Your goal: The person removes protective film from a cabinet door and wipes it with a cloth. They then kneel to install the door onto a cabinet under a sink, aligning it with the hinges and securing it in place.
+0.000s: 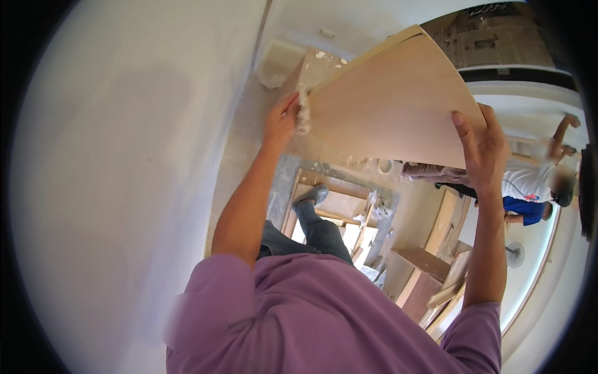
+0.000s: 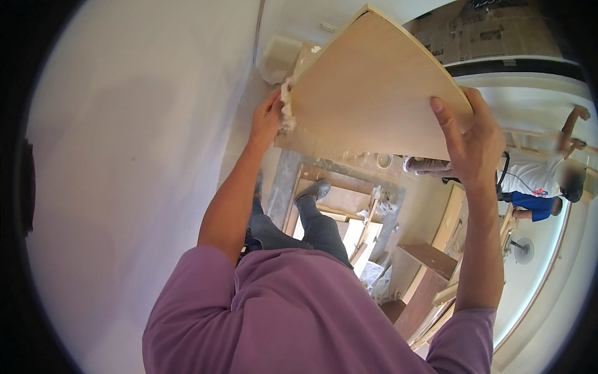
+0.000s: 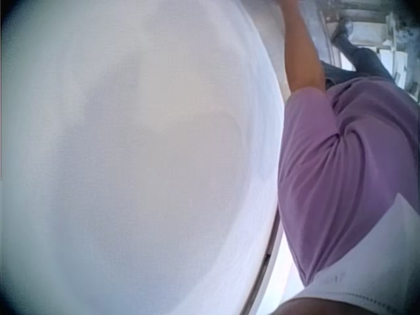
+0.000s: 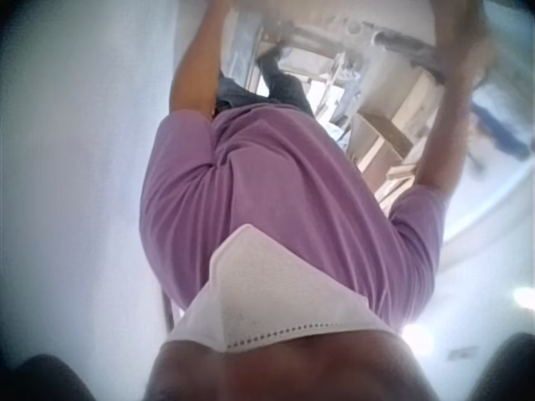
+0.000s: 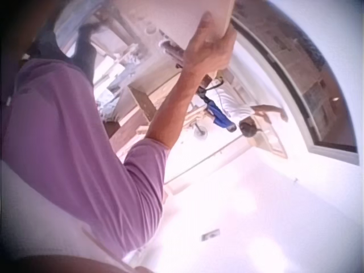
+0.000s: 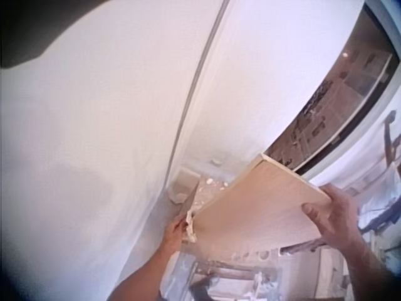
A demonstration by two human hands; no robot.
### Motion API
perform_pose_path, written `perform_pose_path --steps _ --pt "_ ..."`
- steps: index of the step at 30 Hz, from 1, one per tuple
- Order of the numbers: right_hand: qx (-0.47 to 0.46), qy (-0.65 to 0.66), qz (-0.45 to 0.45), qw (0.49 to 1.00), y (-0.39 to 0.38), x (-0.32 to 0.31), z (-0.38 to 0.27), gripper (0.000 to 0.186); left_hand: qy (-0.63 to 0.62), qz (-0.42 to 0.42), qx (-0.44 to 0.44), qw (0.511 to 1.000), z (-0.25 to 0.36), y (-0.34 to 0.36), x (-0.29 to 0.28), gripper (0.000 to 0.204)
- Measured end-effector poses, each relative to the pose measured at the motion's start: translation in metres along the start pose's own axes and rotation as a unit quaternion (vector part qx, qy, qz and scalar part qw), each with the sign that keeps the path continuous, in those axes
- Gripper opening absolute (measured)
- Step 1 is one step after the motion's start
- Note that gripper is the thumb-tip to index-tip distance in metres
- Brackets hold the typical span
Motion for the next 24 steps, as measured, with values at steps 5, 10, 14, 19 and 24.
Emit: perform_pose_path --steps 5,10,14,19,24 --pt "-0.004 0.002 0.001 1.0 -0.002 -0.003 0.003 0.043 0.049 0.0 0.041 0.998 0.014 0.001 0.007 0.03" --pt "0.008 0.016 -0.001 1.0 0.0 -0.002 -0.007 0.041 -0.011 0.019 -0.064 0.998 -0.046 -0.004 -0.002 0.029" --pt "-0.049 -0.015 0.024 0.998 -0.008 -0.004 0.004 0.04 -0.012 0.065 0.143 0.987 0.108 -0.011 0.047 0.029" --pt "-0.035 -0.009 0.011 0.999 0.004 -0.006 -0.004 0.038 0.041 0.151 0.277 0.948 0.226 -0.007 0.065 0.027" --pt "-0.073 -0.023 0.028 0.997 -0.004 -0.007 -0.005 0.041 -0.001 0.169 0.276 0.946 0.172 -0.013 0.059 0.029"
Point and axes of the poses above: each hand's wrist, its own y-axis towards the middle knuckle, its own x-axis out of the palm, z = x × y, the point moved 1 cm from there along y, towards the middle knuckle, and after that the axes turned 14 degrees about y, right-handed, at the moved point
